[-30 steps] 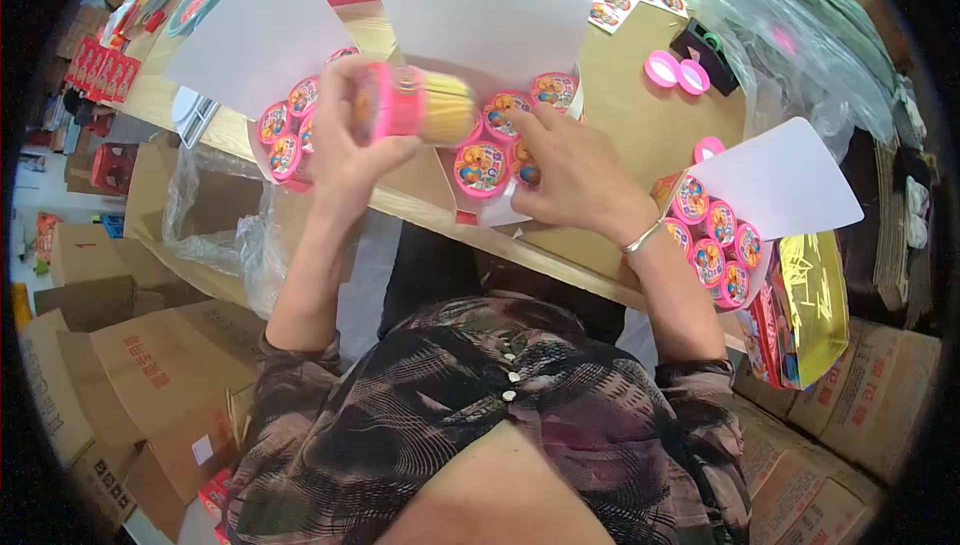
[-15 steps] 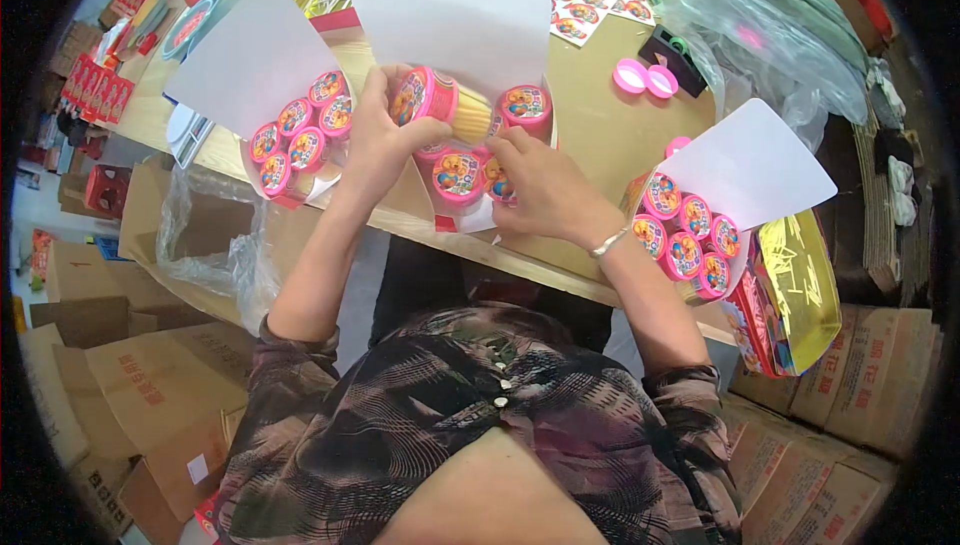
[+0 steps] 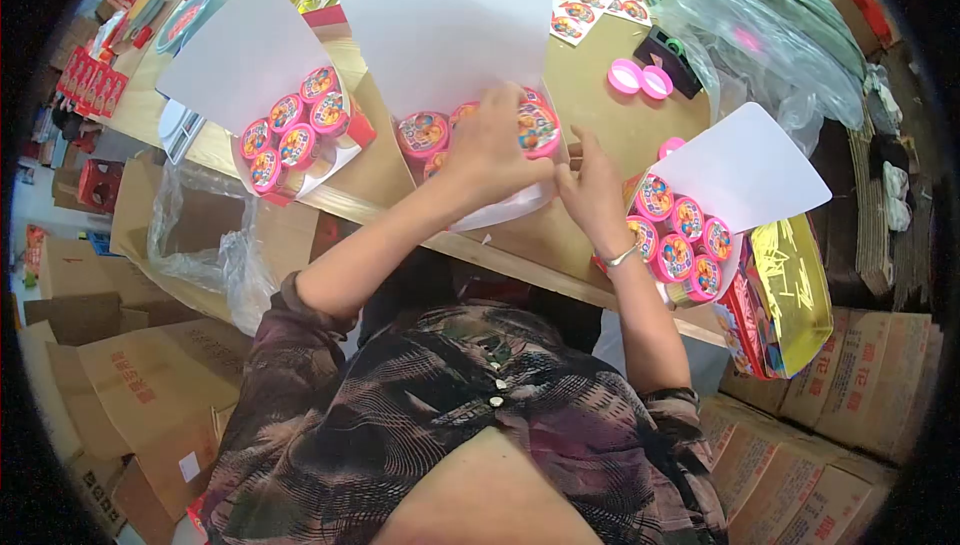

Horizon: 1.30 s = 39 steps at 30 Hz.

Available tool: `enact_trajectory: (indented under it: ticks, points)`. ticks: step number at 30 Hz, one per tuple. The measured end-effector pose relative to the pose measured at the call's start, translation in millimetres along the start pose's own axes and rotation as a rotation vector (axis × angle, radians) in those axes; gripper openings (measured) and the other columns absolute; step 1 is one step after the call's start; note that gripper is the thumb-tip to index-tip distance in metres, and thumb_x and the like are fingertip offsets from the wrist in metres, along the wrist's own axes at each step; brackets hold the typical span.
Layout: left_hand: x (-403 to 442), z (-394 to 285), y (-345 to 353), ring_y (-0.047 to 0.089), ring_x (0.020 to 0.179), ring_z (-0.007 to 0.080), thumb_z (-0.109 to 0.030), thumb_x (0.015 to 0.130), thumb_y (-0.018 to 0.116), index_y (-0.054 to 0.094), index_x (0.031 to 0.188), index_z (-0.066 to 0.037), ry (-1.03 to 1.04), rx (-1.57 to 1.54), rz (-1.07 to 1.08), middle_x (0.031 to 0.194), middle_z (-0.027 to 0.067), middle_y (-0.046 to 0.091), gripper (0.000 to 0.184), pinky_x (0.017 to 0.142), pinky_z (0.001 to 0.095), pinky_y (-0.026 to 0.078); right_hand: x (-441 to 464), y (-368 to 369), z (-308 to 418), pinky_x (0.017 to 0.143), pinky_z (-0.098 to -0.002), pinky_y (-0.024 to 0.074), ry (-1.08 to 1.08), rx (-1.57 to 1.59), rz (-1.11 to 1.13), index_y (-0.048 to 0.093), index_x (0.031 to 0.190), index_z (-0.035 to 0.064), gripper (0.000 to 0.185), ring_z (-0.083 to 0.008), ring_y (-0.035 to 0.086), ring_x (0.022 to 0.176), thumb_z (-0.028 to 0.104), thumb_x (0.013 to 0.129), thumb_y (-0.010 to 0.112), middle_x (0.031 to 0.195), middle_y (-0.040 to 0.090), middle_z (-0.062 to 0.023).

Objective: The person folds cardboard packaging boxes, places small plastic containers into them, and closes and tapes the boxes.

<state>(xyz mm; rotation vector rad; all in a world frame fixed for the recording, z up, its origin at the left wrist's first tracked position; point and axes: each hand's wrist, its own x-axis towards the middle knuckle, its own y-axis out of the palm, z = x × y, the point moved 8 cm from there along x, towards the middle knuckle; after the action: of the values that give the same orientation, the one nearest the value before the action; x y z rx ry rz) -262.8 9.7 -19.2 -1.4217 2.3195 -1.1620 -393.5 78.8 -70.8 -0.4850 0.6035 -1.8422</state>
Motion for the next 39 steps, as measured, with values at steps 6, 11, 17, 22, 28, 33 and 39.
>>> enact_trajectory:
  ticks: [6, 11, 17, 22, 28, 33, 39]
  points:
    - [4.9, -20.4, 23.7, 0.059, 0.09, 0.0271, -0.024, 0.063, 0.079, 0.05, 0.114, -0.004, 0.185, 0.101, 0.055, 0.104, 0.0144, 0.057, 0.062, 0.077, 0.0356, 0.048, -14.4, -5.6, 1.6, 0.064, -0.0374, 0.0501, -0.109, 0.05, -0.081, 0.048, 0.124, -0.0032, 0.045, -0.0298, 0.064, 0.073, 0.007, 0.081, 0.056, 0.088, 0.065, -0.0181]
    - [6.3, -11.6, 24.0, 0.059, 0.091, 0.0265, -0.023, 0.067, 0.077, 0.05, 0.118, -0.004, 0.24, -0.124, 0.146, 0.106, 0.0128, 0.057, 0.06, 0.078, 0.0357, 0.048, -21.8, -9.6, -0.3, 0.063, -0.039, 0.0493, 0.005, -0.024, -0.037, 0.048, 0.126, -0.0027, 0.046, -0.0313, 0.064, 0.073, 0.006, 0.081, 0.056, 0.09, 0.065, -0.0204]
    - [-9.8, -18.2, 25.0, 0.06, 0.092, 0.0271, -0.022, 0.07, 0.076, 0.048, 0.121, -0.003, 0.277, -0.119, 0.078, 0.109, 0.0118, 0.058, 0.061, 0.078, 0.0358, 0.049, -25.9, -8.9, -6.3, 0.062, -0.0407, 0.0494, -0.072, -0.057, -0.067, 0.047, 0.126, -0.0034, 0.047, -0.0345, 0.064, 0.073, 0.006, 0.081, 0.056, 0.09, 0.065, -0.0218]
    - [-14.4, -17.1, 32.7, 0.06, 0.093, 0.0286, -0.022, 0.071, 0.077, 0.046, 0.123, -0.002, 0.309, -0.13, 0.059, 0.112, 0.0156, 0.057, 0.064, 0.079, 0.0357, 0.049, -33.3, -10.6, -4.4, 0.061, -0.0391, 0.0496, -0.091, -0.066, -0.077, 0.045, 0.129, -0.0044, 0.052, -0.0337, 0.064, 0.071, 0.005, 0.08, 0.056, 0.089, 0.065, -0.021]
    - [-13.0, 6.8, 31.5, 0.06, 0.092, 0.0326, -0.021, 0.072, 0.075, 0.042, 0.127, -0.001, 0.069, -0.327, 0.068, 0.115, 0.0218, 0.054, 0.067, 0.078, 0.0355, 0.05, -28.7, -11.3, -13.7, 0.064, -0.0325, 0.0511, 0.053, -0.083, -0.058, 0.042, 0.134, -0.0046, 0.061, -0.0261, 0.063, 0.073, 0.004, 0.076, 0.061, 0.092, 0.064, -0.0184]
    - [-13.1, -18.9, 24.8, 0.059, 0.095, 0.036, -0.023, 0.075, 0.073, 0.04, 0.13, 0.0, 0.175, -0.008, 0.169, 0.12, 0.0247, 0.051, 0.069, 0.081, 0.0381, 0.049, -23.1, -17.9, 31.9, 0.073, -0.035, 0.0512, -0.313, -0.211, -0.077, 0.035, 0.14, -0.0023, 0.071, -0.0281, 0.062, 0.089, 0.005, 0.075, 0.063, 0.11, 0.058, -0.0195]
    - [-21.3, -20.4, 20.9, 0.049, 0.114, 0.0402, -0.032, 0.076, 0.072, 0.036, 0.136, -0.002, 0.314, 0.273, 0.112, 0.132, 0.0268, 0.044, 0.077, 0.093, 0.0484, 0.041, -23.3, -12.4, 52.4, 0.09, -0.037, 0.0464, -0.511, -0.284, 0.085, 0.031, 0.143, 0.0006, 0.079, -0.0311, 0.053, 0.112, 0.01, 0.074, 0.067, 0.13, 0.045, -0.0195]
